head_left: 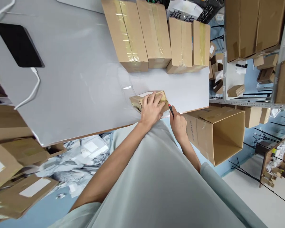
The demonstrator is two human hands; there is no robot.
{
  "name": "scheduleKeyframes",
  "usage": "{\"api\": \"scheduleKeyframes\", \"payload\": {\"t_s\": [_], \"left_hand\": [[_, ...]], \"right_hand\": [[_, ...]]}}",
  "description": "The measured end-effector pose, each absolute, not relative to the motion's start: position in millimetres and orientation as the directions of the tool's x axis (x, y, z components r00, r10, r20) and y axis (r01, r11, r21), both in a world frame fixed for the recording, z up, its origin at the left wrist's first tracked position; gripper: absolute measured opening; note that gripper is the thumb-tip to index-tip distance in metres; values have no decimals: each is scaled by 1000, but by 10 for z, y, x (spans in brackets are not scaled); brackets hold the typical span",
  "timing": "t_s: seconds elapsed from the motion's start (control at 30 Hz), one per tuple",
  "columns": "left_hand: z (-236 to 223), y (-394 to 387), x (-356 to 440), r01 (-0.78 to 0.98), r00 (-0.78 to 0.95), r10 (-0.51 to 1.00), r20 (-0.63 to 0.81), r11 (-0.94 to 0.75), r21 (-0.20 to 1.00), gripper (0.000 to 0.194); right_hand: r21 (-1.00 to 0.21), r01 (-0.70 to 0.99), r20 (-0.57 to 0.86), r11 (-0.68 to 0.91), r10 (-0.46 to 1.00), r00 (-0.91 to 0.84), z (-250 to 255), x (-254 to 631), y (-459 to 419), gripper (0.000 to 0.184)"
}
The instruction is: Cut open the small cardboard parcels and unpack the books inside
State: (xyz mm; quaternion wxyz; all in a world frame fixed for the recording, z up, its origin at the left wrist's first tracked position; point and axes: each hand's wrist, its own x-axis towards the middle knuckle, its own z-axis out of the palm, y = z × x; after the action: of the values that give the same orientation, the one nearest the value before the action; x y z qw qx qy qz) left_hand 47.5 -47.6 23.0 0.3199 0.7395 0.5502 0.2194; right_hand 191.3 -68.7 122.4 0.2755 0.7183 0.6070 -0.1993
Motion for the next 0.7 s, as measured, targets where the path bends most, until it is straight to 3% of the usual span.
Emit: {"api": "scheduleKeyframes", "payload": {"t_s": [0.17, 0.43, 0.7], "left_hand": [[168, -450, 373, 637, 277, 961, -16, -171, 752, 51], [132, -424, 187, 662, 322, 947, -9, -218, 717, 41], [94, -461, 155, 640, 305, 952, 7, -210, 740, 41]], "right_hand": [[219, 958, -616, -185, 735, 283, 1267, 1962, -925, 51], [-39, 985, -476, -170, 869, 131, 1290, 1787, -749, 53], [-45, 987, -531, -152, 841, 105, 1093, 1541, -483, 55]]}}
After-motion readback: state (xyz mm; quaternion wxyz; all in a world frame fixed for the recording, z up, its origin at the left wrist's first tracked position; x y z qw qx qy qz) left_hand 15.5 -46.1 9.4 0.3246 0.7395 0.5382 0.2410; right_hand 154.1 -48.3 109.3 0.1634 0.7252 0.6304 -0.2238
